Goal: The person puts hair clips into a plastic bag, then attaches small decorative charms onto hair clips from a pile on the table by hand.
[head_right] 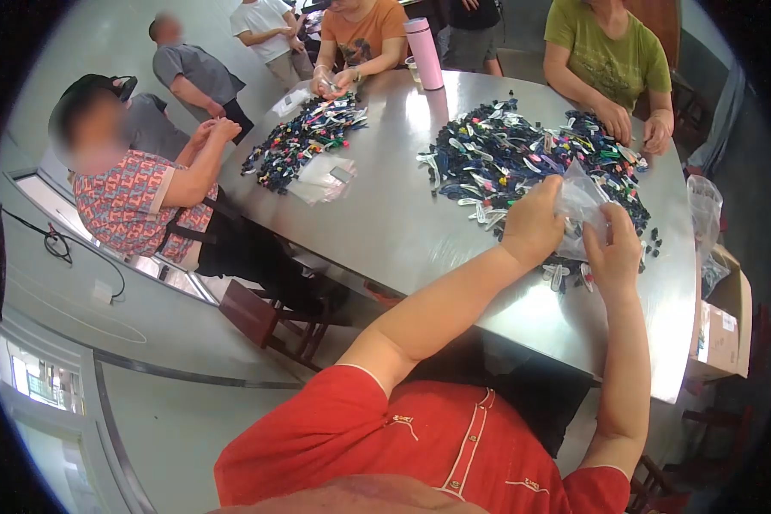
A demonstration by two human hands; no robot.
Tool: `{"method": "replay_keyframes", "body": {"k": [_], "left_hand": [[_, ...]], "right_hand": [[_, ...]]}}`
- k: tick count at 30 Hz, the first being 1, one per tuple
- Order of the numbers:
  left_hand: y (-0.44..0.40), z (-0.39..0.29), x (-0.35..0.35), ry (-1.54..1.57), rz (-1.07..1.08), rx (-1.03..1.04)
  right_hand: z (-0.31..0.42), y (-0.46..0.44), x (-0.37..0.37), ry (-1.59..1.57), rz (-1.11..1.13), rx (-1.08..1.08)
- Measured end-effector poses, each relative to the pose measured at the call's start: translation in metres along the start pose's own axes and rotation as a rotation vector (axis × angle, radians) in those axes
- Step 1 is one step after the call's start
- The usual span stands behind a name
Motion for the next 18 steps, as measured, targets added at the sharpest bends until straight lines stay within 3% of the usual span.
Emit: {"method": "replay_keyframes", "body": {"k": [13, 15, 18], "left_hand": [[0.003, -0.011, -0.012, -0.016, 0.070, 0.029], [0.006, -0.013, -0.008, 0.035, -0.092, 0.137], [0.006, -0.011, -0.005, 0.110, -0.124, 0.148]], "right_hand": [[-0.001, 0.001, -0.004, 0.033, -0.073, -0.085], [-0.004, 0.001, -0.006, 0.062, -0.108, -0.114], [-0.008, 0.001, -0.010, 0.043, -0.168, -0.127]]}}
Point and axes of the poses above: each hand's wrist, its own y-axis away from the middle knuckle, its own x-axis out of the palm, z = x × y, the point moved 1 cm from there along -y, towards the middle knuckle, and after that the axes turned 10 degrees about -z, right-handed, at the moved point
